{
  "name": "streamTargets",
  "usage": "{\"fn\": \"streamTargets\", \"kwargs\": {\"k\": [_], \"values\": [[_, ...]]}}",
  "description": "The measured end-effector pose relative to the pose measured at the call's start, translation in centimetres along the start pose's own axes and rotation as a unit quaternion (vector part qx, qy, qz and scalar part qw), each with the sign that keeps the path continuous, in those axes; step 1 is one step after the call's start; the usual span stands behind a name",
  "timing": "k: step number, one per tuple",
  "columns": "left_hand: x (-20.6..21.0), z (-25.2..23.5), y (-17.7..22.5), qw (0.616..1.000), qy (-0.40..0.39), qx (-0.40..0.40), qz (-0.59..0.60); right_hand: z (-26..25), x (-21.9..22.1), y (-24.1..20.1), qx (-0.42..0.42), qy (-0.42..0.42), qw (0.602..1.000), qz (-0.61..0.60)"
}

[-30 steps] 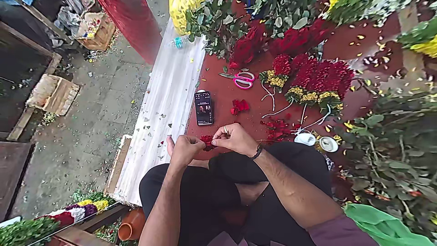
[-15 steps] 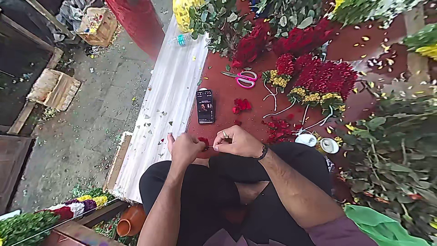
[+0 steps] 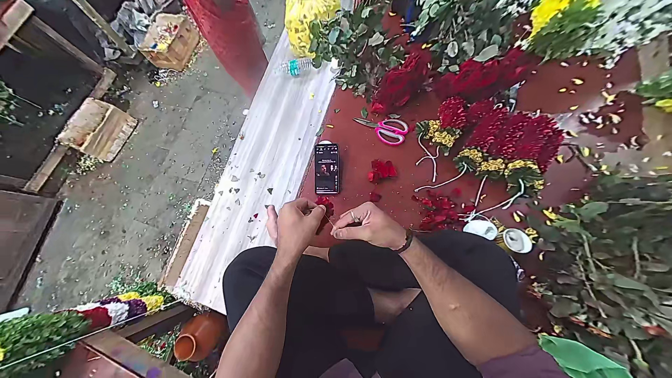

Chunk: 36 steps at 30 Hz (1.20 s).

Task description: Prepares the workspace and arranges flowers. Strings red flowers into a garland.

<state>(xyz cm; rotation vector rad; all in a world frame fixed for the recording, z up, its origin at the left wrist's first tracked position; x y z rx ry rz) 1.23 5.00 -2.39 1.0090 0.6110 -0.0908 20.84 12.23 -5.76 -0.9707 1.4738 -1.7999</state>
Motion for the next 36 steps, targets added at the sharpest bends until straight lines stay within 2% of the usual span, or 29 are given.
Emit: {"fn": "streamTargets", "kwargs": {"k": [4, 6, 8, 11, 13, 16, 20, 23, 25, 26, 28, 29, 31, 33, 35, 36], "values": [[0.7, 0.0, -0.4, 1.000, 0.008, -0.015, -0.003, 0.0, 1.9, 0.4, 0.011, 0.000, 0.997, 0.074], [0.8, 0.0, -0.5, 1.000, 0.004, -0.010, 0.005, 0.1, 1.6, -0.3, -0.009, 0.025, 0.997, 0.067], [0.5, 0.1, -0.4, 1.000, -0.017, -0.010, 0.021, 0.4, -0.1, -1.4, -0.009, 0.077, 0.995, 0.066], [0.0, 0.2, -0.1, 0.995, -0.090, -0.006, 0.034, 1.1, -3.5, -1.6, 0.027, 0.157, 0.982, 0.105], [-0.1, 0.3, 0.2, 0.992, -0.125, -0.003, 0.025, 1.5, -4.7, -1.3, 0.057, 0.169, 0.976, 0.126], [-0.2, 0.2, -0.1, 0.987, -0.159, -0.014, 0.000, 1.5, -4.6, -1.5, 0.068, 0.127, 0.983, 0.118], [-0.6, -0.3, -1.0, 0.980, -0.170, -0.029, -0.103, 1.6, -4.1, -1.7, 0.079, -0.020, 0.990, 0.117], [-0.6, -0.3, -1.1, 0.972, -0.175, -0.038, -0.151, 1.7, -4.1, -1.4, 0.148, -0.052, 0.982, 0.109], [-0.7, -0.2, -1.2, 0.970, -0.158, -0.038, -0.180, 1.7, -5.7, 0.2, 0.211, 0.007, 0.959, 0.189], [-0.8, -0.2, -1.2, 0.970, -0.153, -0.038, -0.187, 1.6, -6.8, 1.7, 0.255, 0.038, 0.926, 0.275], [-0.9, -0.1, -0.9, 0.970, -0.154, -0.039, -0.185, 1.0, -8.6, 5.4, 0.339, 0.033, 0.846, 0.410], [-0.9, 0.0, -0.7, 0.970, -0.158, -0.037, -0.182, 0.9, -9.0, 6.7, 0.358, 0.019, 0.830, 0.428], [-0.8, 0.2, -0.5, 0.970, -0.170, -0.037, -0.173, 0.7, -9.3, 7.2, 0.369, 0.035, 0.842, 0.392], [-0.8, 0.3, -0.4, 0.970, -0.174, -0.033, -0.168, 0.6, -10.7, 6.1, 0.357, 0.156, 0.842, 0.373], [-0.7, 0.5, -0.6, 0.968, -0.181, -0.036, -0.168, 0.0, -13.4, 4.8, 0.353, 0.269, 0.808, 0.387], [-0.6, 0.6, -0.6, 0.967, -0.187, -0.037, -0.171, -0.2, -14.7, 4.5, 0.365, 0.300, 0.785, 0.401]]}}
Point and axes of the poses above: each hand's wrist, its own z-axis away from the middle knuckle, its own x-axis out of the palm, y = z × x, the point moved 1 cm from there along -z, towards the middle knuckle, and after that the axes turned 3 degrees about y, right-handed, at the moved point
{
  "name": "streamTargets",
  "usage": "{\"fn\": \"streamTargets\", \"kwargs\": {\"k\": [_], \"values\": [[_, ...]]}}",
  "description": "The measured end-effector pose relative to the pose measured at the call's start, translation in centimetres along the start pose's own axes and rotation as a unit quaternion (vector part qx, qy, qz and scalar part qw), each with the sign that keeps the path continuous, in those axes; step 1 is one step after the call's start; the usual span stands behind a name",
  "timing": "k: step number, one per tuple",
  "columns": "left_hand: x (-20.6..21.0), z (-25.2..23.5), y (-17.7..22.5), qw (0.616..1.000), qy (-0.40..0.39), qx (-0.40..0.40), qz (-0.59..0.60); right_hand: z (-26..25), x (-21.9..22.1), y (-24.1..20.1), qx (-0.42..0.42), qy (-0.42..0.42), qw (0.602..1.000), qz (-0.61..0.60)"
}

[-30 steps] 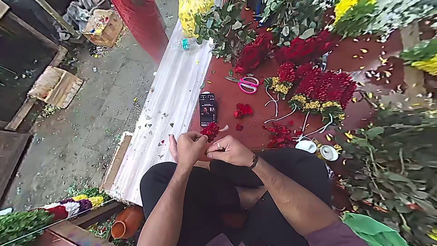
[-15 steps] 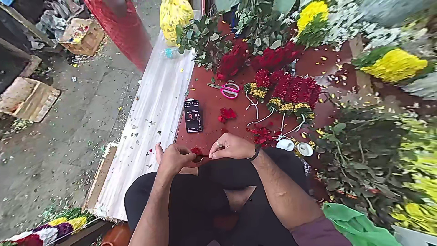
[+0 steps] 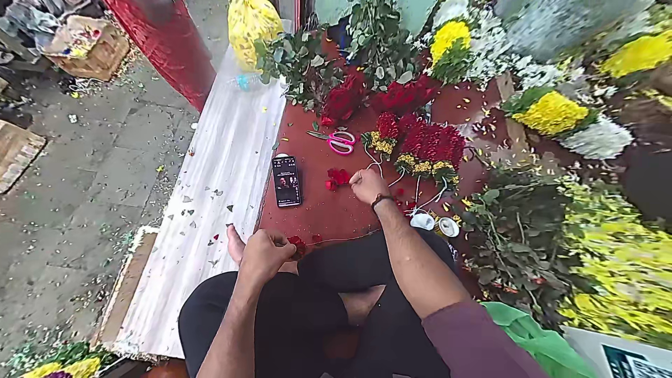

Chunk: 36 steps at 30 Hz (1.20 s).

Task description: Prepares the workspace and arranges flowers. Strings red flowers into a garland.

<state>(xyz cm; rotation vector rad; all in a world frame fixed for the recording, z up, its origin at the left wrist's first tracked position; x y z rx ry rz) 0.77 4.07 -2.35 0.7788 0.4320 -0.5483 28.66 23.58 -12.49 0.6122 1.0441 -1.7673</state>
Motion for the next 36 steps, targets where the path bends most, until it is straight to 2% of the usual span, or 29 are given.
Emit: {"fn": "streamTargets", "kwargs": {"k": [2, 4, 8, 10, 12, 16, 20, 25, 27, 29, 32, 36], "values": [[0.1, -0.1, 0.2, 1.000, -0.007, 0.003, -0.006, -2.5, -0.9, 0.5, 0.029, 0.011, 0.999, 0.038], [0.2, -0.3, 0.3, 1.000, -0.008, 0.005, -0.006, -4.3, -0.4, 1.0, 0.019, 0.007, 0.997, 0.076], [0.2, -0.6, 0.2, 1.000, -0.013, 0.000, -0.011, -5.0, 2.8, 1.8, 0.012, -0.002, 0.994, 0.105], [0.3, -0.7, 0.4, 1.000, -0.015, -0.004, -0.014, -4.6, 3.2, 1.8, 0.019, 0.034, 0.995, 0.096], [0.1, -0.8, 0.5, 1.000, -0.014, -0.005, -0.017, -4.5, 2.2, 1.1, -0.008, 0.060, 0.997, 0.049], [0.3, -0.6, 0.3, 1.000, -0.018, -0.001, -0.017, -4.5, 2.2, 2.5, -0.032, 0.028, 0.994, -0.104], [0.3, -0.7, 0.4, 1.000, -0.018, -0.002, -0.014, -3.1, 1.4, 1.6, -0.017, 0.038, 0.967, -0.250], [0.1, -0.8, -0.1, 1.000, -0.006, -0.005, 0.004, 2.9, -0.9, -2.1, -0.043, 0.002, 0.909, -0.414], [0.1, -0.7, 0.0, 1.000, -0.005, -0.010, 0.006, 5.4, -0.9, -2.8, -0.051, -0.007, 0.899, -0.435], [0.1, -0.7, 0.1, 1.000, -0.003, -0.012, 0.009, 7.2, -0.4, -3.0, -0.083, -0.008, 0.907, -0.414], [0.3, -0.6, -0.2, 0.999, 0.001, -0.013, 0.041, 7.6, 0.3, -3.2, -0.126, -0.017, 0.910, -0.395], [0.4, -0.6, 0.2, 0.977, 0.000, -0.020, 0.212, 8.5, 0.2, -4.7, -0.148, -0.094, 0.868, -0.465]]}}
Point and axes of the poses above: each hand's wrist, its own z-axis away from the middle knuckle, its own x-axis out of the palm, y = z × x, the point moved 1 cm from there along -z, towards the middle knuckle, and after that the axes turned 3 degrees about y, right-handed, at the moved point
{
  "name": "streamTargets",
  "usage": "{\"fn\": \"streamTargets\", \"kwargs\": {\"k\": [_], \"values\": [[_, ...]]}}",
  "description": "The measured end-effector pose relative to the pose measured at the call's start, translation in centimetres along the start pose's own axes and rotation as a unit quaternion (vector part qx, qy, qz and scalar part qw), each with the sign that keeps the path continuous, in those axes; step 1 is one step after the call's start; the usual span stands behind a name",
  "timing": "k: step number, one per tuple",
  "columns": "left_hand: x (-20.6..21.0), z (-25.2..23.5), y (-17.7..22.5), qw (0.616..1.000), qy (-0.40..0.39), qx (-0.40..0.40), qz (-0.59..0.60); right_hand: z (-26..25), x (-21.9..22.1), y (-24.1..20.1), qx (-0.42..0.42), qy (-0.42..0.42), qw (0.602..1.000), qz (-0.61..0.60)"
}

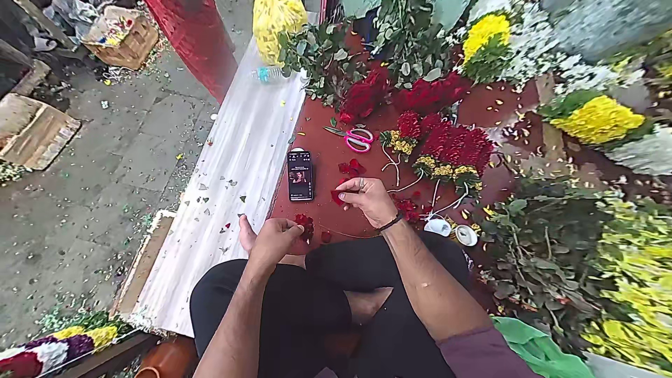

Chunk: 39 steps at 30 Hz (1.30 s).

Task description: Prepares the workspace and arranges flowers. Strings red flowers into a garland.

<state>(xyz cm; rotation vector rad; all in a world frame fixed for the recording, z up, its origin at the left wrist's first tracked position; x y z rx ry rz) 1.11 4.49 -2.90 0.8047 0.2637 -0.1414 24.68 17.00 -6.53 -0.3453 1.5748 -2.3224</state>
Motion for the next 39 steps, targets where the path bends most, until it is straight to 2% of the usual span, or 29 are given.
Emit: {"fn": "streamTargets", "kwargs": {"k": [4, 8, 13, 17, 20, 22, 29, 35, 39], "values": [[0.3, 0.0, 0.6, 0.989, 0.019, -0.014, 0.148, 1.2, 1.9, -1.1, -0.013, -0.091, 0.996, -0.019], [0.7, -0.2, 0.6, 0.973, 0.025, 0.010, 0.227, 1.8, 3.6, -1.3, -0.045, -0.149, 0.988, -0.008], [1.3, 0.0, 0.7, 0.973, 0.003, 0.023, 0.228, 2.0, 4.5, -1.0, -0.071, -0.143, 0.987, 0.021], [1.2, 0.1, 0.8, 0.974, 0.014, 0.035, 0.224, 2.1, 4.5, -1.2, -0.055, -0.139, 0.989, 0.012], [1.0, 0.1, 0.8, 0.968, 0.030, 0.035, 0.246, 2.0, 4.1, -1.5, -0.039, -0.209, 0.977, -0.028], [0.8, 0.1, 0.7, 0.962, 0.035, 0.032, 0.269, 1.7, 4.2, -1.4, -0.045, -0.245, 0.969, -0.012], [0.8, 0.0, 0.8, 0.970, 0.050, 0.039, 0.236, 2.0, 5.3, -0.8, -0.092, -0.164, 0.982, -0.011], [0.5, 0.1, 0.9, 0.974, 0.039, 0.070, 0.212, 2.3, 5.6, -0.3, -0.045, -0.159, 0.986, -0.030], [0.7, 0.0, 1.0, 0.976, 0.043, 0.081, 0.198, 2.4, 5.8, -0.5, -0.021, -0.103, 0.994, -0.042]]}}
Point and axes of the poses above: each hand's wrist, its own z-axis away from the middle knuckle, its own x-axis out of the palm, y = z × x, the point moved 1 cm from there along -z, towards the middle knuckle, and after that the axes turned 3 degrees about y, right-handed, at the moved point
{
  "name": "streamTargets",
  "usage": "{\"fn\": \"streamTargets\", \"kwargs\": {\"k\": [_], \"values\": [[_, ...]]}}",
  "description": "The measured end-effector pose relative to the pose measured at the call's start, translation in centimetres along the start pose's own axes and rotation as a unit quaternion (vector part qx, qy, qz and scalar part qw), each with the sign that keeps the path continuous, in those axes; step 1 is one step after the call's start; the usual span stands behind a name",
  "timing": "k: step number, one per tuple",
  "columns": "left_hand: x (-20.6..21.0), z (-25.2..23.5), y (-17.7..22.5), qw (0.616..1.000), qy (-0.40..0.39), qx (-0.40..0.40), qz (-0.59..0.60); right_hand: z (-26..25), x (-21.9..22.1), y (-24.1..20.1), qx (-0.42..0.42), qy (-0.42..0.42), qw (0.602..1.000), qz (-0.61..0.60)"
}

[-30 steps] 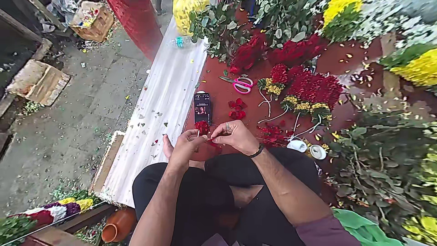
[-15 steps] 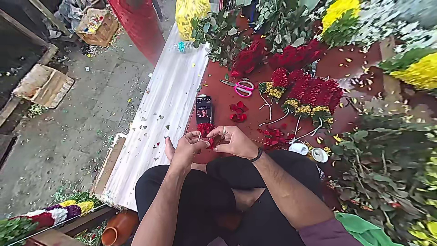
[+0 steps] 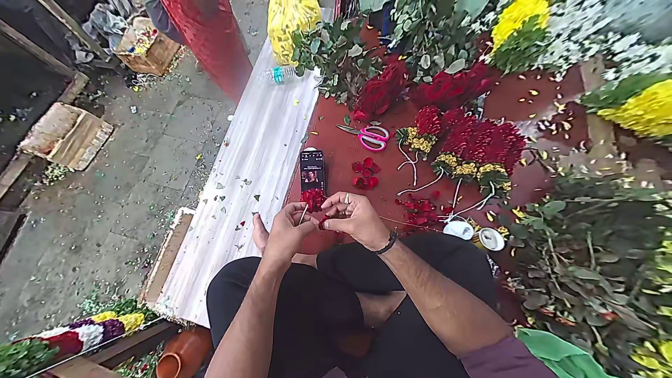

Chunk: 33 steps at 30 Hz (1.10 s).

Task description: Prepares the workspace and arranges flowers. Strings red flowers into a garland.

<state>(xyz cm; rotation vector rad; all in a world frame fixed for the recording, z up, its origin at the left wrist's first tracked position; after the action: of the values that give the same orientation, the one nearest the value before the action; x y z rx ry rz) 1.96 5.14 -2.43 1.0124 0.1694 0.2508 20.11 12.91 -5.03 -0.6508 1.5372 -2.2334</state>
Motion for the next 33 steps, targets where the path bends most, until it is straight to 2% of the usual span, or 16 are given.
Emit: {"fn": "streamTargets", "kwargs": {"k": [5, 10, 15, 19, 21, 24, 26, 28, 33], "values": [[0.0, 0.0, 0.0, 0.999, 0.006, 0.004, -0.032, 0.3, 0.9, 0.2, 0.030, 0.102, 0.989, -0.099], [0.3, 0.1, -0.2, 0.997, -0.020, 0.046, -0.055, 0.3, 1.6, 1.2, 0.048, 0.154, 0.984, -0.070], [-0.1, -0.1, -0.5, 0.995, 0.000, 0.059, -0.084, 0.2, 2.0, 1.7, 0.070, 0.144, 0.986, -0.049], [-0.4, -0.1, -0.6, 0.994, 0.017, 0.040, -0.104, -0.2, 0.4, 1.8, 0.157, 0.041, 0.987, 0.001], [-0.5, 0.0, -0.3, 0.991, 0.032, 0.027, -0.127, -0.3, -0.7, 1.2, 0.121, 0.029, 0.991, 0.048], [-0.7, 0.0, 0.0, 0.987, 0.054, 0.005, -0.149, -0.7, -1.1, 0.9, -0.003, 0.043, 0.980, 0.196], [-0.9, -0.1, 0.0, 0.985, 0.060, -0.008, -0.163, -1.1, -1.1, 1.6, -0.028, -0.019, 0.962, 0.272], [-1.3, -0.2, 0.1, 0.982, 0.063, -0.017, -0.176, -1.3, -1.1, 2.4, -0.012, -0.068, 0.962, 0.262], [-2.3, -0.1, 0.5, 0.978, 0.093, -0.035, -0.181, -1.5, -3.1, 1.0, -0.051, -0.053, 0.974, 0.216]]}}
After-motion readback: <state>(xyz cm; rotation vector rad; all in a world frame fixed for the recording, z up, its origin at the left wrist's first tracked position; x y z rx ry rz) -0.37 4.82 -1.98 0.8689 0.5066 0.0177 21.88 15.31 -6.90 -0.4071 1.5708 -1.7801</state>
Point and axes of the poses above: each hand's wrist, its own z-axis away from the middle knuckle, its own x-axis out of the palm, y = z × x, the point moved 1 cm from there along -z, towards the middle knuckle, and after that the axes turned 3 degrees about y, right-handed, at the moved point
